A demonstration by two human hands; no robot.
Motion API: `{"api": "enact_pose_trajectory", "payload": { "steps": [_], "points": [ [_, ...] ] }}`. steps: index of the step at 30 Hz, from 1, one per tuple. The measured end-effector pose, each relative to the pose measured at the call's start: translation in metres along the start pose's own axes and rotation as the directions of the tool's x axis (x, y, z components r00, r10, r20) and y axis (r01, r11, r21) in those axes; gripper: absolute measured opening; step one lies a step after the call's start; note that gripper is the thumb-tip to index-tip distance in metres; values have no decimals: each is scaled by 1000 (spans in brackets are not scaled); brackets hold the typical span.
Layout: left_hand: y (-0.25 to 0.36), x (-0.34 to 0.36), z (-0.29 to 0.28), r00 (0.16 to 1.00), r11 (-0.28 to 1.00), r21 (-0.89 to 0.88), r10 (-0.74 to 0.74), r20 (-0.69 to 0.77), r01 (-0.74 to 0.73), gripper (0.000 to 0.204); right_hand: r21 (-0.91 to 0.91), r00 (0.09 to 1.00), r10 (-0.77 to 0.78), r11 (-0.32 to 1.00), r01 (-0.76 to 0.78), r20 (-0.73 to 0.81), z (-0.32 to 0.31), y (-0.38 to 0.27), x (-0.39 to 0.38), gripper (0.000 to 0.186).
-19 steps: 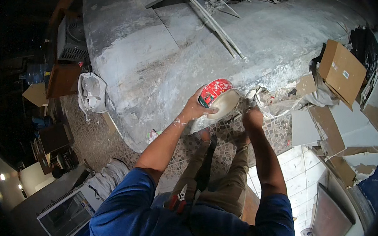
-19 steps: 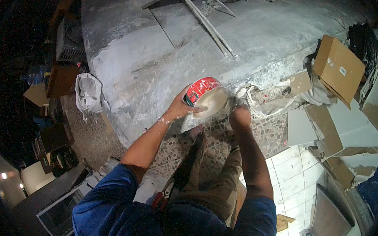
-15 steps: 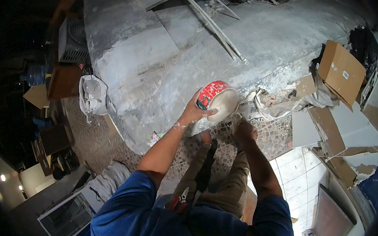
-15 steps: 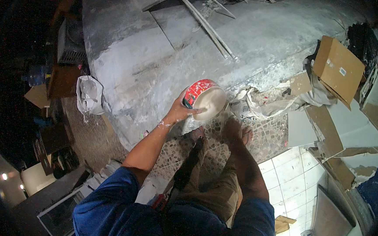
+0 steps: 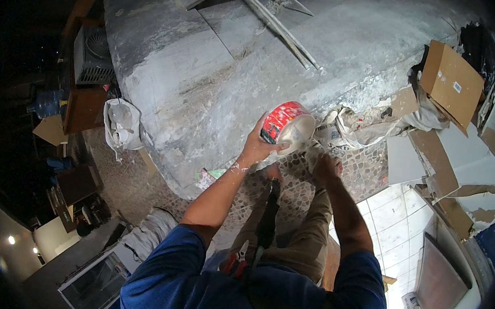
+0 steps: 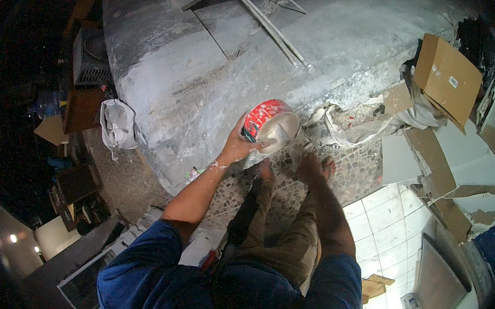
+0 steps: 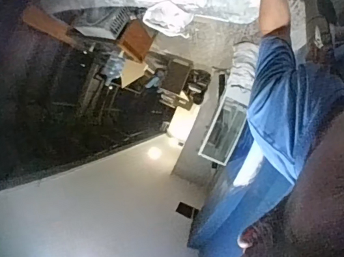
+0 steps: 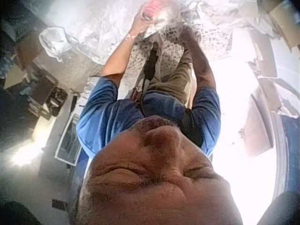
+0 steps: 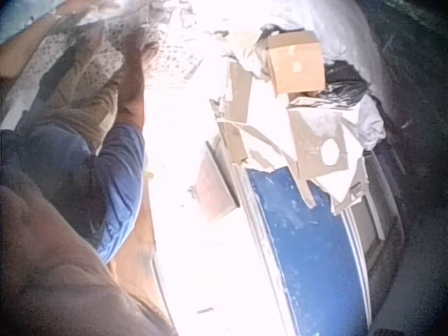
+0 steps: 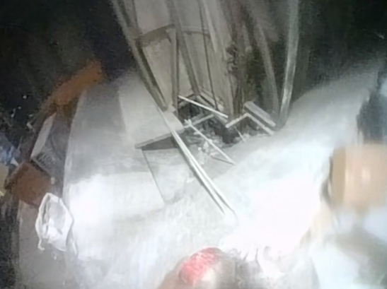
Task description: The person scoops a white powder from a bag into a bucket, mixes it with a trowel, and then applies the mixture to a wooden surface. The person also scrapes excess material from the trowel into a larger container.
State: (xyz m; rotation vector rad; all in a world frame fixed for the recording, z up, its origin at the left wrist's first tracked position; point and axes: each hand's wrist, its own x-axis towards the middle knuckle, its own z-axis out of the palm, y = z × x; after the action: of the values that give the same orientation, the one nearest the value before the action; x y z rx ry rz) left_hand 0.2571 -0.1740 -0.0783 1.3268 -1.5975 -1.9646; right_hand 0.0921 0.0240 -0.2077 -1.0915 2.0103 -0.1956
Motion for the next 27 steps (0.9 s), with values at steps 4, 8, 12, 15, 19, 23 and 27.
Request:
{"api": "enact_pose_trajectory", "payload": {
  "steps": [4,8,12,15,19,23,27],
  "points": [
    [-14,4,4,997,998,-47,49,-68,-52,111,445,954,-208,849,286,-216,57,-17,-19,34],
    [-22,-1,1,993,997,-23,74,-92,-77,107,695,918,-368,622,360,-146,66,-36,-28,34],
    [-14,-1,8,997,998,-53,40,-67,-44,97,955,922,-288,-73,-289,257,97,-22,-37,39],
    [-13,-11,2,995,987,-156,-58,-85,44,85,904,866,-430,-211,-373,256,55,-13,-38,42],
    [8,-9,4,953,914,-367,-250,-172,174,70,964,979,-198,246,98,-49,5,-2,-36,52],
    [24,1,7,878,848,-370,-456,-147,379,76,513,938,-225,790,335,-265,-47,-20,-41,69],
    [12,0,11,877,868,-370,-429,-218,332,79,350,974,53,936,29,-222,-66,-61,-69,50]
  ]
}}
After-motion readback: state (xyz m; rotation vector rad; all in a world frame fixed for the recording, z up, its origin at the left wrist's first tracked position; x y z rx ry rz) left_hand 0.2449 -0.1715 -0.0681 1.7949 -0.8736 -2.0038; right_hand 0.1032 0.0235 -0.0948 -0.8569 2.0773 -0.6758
